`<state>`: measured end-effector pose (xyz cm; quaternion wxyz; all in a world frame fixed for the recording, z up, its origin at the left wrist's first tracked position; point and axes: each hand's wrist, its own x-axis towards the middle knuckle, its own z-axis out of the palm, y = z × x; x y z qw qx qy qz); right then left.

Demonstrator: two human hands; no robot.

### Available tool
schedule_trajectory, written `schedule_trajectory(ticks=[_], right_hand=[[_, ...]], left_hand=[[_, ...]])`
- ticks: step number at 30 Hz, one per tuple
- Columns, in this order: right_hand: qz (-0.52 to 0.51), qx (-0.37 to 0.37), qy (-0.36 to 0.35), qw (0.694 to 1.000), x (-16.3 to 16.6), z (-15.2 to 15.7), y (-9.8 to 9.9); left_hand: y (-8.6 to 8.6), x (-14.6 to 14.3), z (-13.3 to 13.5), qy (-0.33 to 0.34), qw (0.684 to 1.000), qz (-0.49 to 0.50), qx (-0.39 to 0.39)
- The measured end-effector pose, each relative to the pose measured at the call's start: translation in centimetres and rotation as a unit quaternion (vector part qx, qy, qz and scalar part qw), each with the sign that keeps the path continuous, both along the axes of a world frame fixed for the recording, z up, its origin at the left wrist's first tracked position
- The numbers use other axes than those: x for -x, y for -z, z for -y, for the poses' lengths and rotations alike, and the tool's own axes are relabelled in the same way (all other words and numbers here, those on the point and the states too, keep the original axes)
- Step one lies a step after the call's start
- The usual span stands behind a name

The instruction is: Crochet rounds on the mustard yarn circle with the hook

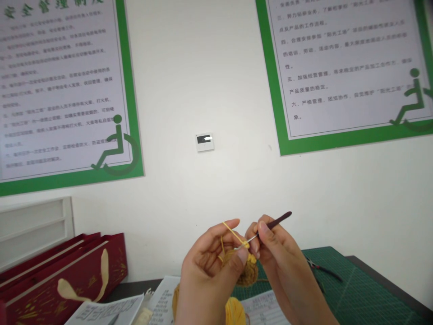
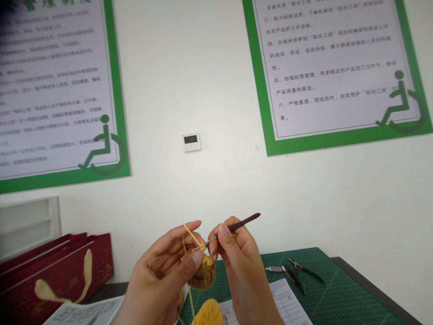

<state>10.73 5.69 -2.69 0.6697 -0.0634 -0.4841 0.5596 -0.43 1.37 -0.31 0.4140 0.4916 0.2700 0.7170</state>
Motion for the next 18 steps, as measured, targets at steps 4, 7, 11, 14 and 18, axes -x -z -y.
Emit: schedule_trajectory(ticks=[4,7,11,14,18], right_hand=[[-0.006,-0.014,-0.004,1.000,-0.1,-0.1,0.4],[-0.013,-0.030,-0.005,0.999,-0.1,0.1,0.6],[-0.007,-0.079,0.044,0.996,0.2,0.1,0.7],[0.008,-0.127,0.095,0.987,0.3,-0.1,0.7],[0.071,-0.322,0.332,0.884,-0.7,-0.3,0.7]], left_hand=[[-0.2,0.1,0.0,0.040,0.999,0.023,0.010],[0.0,0.3,-0.2,0.043,0.999,0.032,0.008],[0.2,0.4,-0.6,0.073,0.995,0.056,0.032],[0.4,0.3,-0.8,0.093,0.992,0.064,0.050],[0.6,0.0,-0.7,0.044,0.997,0.057,0.019]])
